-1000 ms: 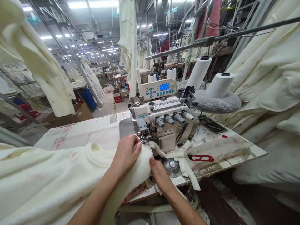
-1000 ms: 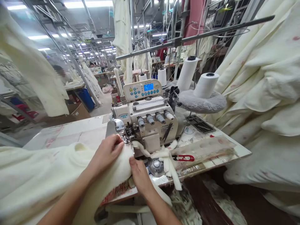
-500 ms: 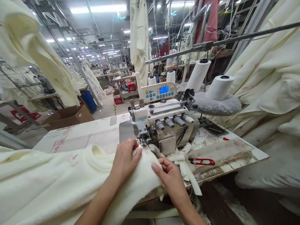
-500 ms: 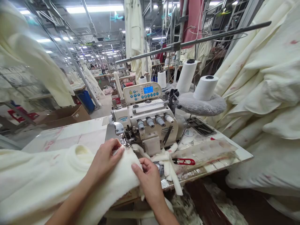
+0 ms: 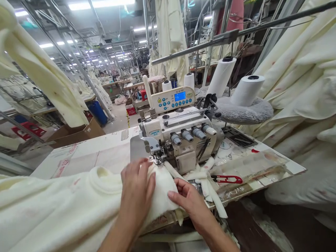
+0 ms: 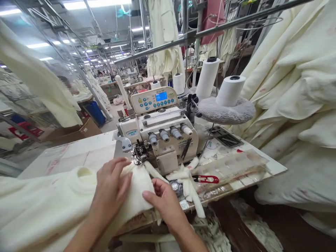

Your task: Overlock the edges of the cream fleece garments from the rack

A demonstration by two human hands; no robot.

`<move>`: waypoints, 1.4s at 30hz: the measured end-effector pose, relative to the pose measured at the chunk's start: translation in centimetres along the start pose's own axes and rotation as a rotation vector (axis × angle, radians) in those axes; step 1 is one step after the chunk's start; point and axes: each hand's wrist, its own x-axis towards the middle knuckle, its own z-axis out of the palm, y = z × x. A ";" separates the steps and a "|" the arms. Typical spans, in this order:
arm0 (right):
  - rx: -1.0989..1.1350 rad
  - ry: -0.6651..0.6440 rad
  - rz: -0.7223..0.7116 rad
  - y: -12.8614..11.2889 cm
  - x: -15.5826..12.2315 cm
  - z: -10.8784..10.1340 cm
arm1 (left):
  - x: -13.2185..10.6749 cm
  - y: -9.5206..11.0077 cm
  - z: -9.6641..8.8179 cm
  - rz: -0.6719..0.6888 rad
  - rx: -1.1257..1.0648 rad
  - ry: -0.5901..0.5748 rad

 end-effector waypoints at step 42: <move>-1.210 0.129 -1.117 -1.7 0.0 -1.2 | 4.9 -4.2 0.9 -0.178 0.082 -0.135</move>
